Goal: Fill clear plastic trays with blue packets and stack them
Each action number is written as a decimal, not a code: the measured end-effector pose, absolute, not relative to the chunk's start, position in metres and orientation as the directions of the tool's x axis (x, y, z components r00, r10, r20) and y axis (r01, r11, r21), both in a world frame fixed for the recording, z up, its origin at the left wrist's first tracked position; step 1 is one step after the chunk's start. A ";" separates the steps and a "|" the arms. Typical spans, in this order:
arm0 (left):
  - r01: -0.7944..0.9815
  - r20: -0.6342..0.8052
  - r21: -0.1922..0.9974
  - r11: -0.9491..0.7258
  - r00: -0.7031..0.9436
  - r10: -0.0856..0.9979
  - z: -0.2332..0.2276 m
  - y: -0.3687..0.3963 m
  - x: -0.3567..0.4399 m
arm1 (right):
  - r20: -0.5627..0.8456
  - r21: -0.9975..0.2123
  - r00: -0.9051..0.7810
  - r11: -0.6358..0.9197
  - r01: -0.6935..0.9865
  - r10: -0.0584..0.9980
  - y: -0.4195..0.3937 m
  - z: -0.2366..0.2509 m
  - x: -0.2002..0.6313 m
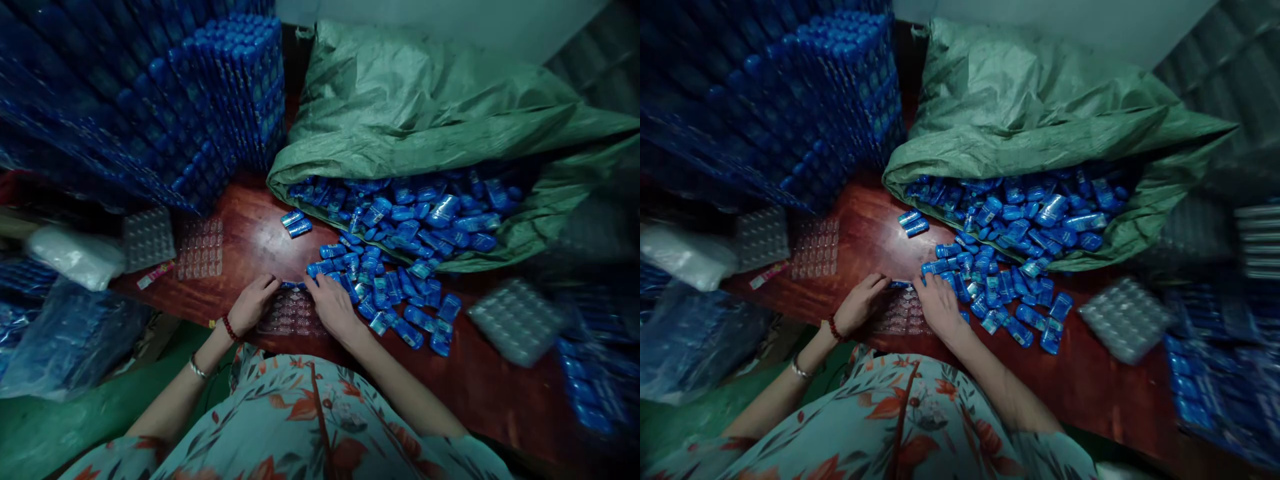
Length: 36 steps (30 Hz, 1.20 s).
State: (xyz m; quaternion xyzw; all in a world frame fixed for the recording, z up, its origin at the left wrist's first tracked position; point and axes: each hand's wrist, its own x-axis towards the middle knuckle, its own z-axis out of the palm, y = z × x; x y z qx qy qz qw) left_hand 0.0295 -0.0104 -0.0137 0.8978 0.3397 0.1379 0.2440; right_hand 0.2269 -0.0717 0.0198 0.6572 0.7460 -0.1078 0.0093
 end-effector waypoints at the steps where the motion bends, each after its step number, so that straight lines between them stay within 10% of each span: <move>1: 0.549 0.081 0.515 -0.658 0.733 0.675 -0.012 -0.012 0.029 | -0.179 -0.119 -0.159 0.139 0.983 0.971 -0.069 0.024 0.224; 8: 0.564 0.048 0.544 -0.621 0.718 0.694 -0.004 -0.013 0.036 | -0.235 -0.075 -0.283 0.272 0.959 0.930 -0.050 0.033 0.221; 22: 0.580 -0.155 0.223 -0.783 0.815 0.559 0.005 -0.006 0.077 | -0.198 -0.102 -0.239 0.222 0.970 0.951 -0.058 0.023 0.225; 30: 0.416 0.102 0.544 -0.728 0.829 0.550 0.002 0.020 0.058 | -0.094 -0.437 -0.174 0.116 0.892 0.980 -0.052 0.027 0.284; 36: 0.554 0.143 0.551 -0.625 0.675 0.724 0.004 0.091 0.086 | -0.215 -0.238 -0.347 0.296 0.925 0.913 -0.013 0.020 0.281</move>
